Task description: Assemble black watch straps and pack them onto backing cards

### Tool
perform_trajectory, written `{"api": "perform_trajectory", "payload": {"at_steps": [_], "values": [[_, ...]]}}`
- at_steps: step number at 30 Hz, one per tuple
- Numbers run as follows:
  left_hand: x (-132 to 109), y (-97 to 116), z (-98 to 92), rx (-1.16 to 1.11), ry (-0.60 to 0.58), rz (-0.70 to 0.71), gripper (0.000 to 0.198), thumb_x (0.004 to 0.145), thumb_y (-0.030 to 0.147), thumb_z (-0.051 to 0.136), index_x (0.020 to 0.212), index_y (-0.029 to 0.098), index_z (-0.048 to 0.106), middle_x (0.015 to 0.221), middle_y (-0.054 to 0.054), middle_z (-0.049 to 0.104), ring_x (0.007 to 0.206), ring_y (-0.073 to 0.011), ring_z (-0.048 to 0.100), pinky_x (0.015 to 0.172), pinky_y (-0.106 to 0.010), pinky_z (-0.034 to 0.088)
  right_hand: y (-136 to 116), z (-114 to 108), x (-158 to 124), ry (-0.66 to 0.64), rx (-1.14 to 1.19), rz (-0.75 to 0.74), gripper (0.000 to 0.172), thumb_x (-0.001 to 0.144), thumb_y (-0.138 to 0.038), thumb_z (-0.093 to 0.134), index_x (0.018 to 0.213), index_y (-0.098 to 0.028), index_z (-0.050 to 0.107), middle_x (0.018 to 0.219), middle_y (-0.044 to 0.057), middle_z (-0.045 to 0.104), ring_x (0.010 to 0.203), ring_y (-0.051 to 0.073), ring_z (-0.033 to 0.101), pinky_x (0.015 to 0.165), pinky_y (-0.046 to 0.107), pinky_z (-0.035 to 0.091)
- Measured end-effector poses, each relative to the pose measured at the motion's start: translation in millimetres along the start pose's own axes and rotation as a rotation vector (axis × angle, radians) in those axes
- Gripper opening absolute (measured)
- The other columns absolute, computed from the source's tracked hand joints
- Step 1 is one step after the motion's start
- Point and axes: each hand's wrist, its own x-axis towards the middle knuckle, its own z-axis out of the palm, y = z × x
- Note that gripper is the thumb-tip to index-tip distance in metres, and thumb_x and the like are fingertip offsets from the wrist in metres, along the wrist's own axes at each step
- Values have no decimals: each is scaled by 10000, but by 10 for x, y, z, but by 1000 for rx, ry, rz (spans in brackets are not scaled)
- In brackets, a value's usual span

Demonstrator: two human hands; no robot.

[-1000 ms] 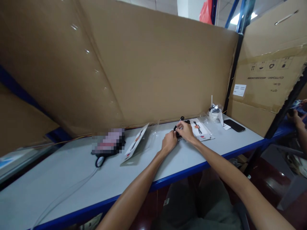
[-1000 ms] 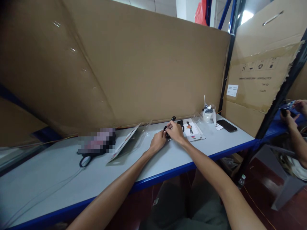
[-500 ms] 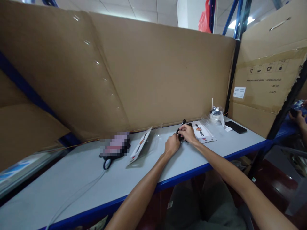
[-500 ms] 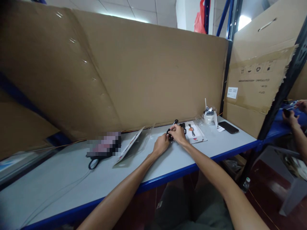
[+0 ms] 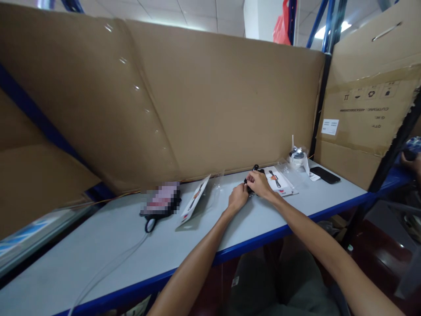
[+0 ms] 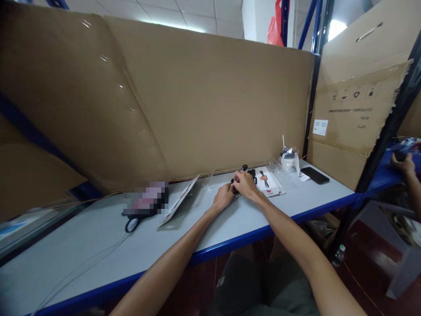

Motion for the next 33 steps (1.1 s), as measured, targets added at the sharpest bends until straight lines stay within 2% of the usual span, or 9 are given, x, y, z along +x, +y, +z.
{"api": "perform_trajectory", "payload": {"at_steps": [6,9,12,15,18,20,24,27,33], "values": [[61,-30,-9,-32,3,-37,456,1041,317,316,1085,125,727,1124,-196,752,1073,-285,697,800,-310,460,-20,-23,12,30,112,63,240,751,-4,598,871,-186,700,943,24,681,807,136,635,784,233,479],[68,-26,-22,-26,14,-68,462,1043,285,297,1035,113,726,1111,-201,751,1070,-279,698,797,-304,455,11,-3,27,121,183,223,36,830,-172,666,858,-185,685,827,10,693,775,152,647,763,248,481],[44,-7,-20,0,17,-79,449,1044,310,302,1070,130,713,1152,-206,740,1100,-292,691,797,-307,451,38,29,30,66,180,297,138,849,-279,687,748,-190,660,696,-5,676,700,157,638,708,248,464],[15,14,-12,38,1,-67,443,1043,349,305,1117,159,698,1181,-203,731,1121,-309,685,793,-318,453,37,56,26,6,214,239,61,786,-138,681,775,-197,674,687,-27,681,699,142,643,682,219,456],[9,24,-12,49,-14,-66,452,1043,352,291,1127,163,693,1187,-206,727,1130,-325,681,792,-334,457,18,55,22,9,247,152,244,744,1,560,798,-199,689,742,-25,701,745,130,655,709,203,471],[11,25,-13,48,-15,-67,460,1044,352,282,1131,161,691,1188,-209,725,1130,-331,681,791,-341,459,6,47,19,35,278,161,241,756,-7,544,802,-198,685,767,-18,707,761,128,662,725,203,485],[-19,37,-17,71,-9,-56,466,1043,348,271,1150,159,683,1188,-211,725,1123,-333,686,786,-346,464,-11,53,14,42,400,351,25,827,-181,635,828,-200,651,659,-48,657,618,122,640,632,208,498],[-63,64,-31,111,-4,-23,468,1042,338,266,1184,155,672,1190,-219,724,1116,-334,691,789,-350,467,-20,54,19,-24,457,450,48,799,-157,649,787,-195,621,614,-58,631,542,116,615,561,201,482],[-82,97,-64,89,-8,-36,458,1038,342,290,1167,162,691,1203,-219,723,1126,-333,693,798,-349,473,-20,-11,35,5,90,78,171,751,-18,642,779,-187,651,783,14,720,770,152,666,752,238,492]]}}
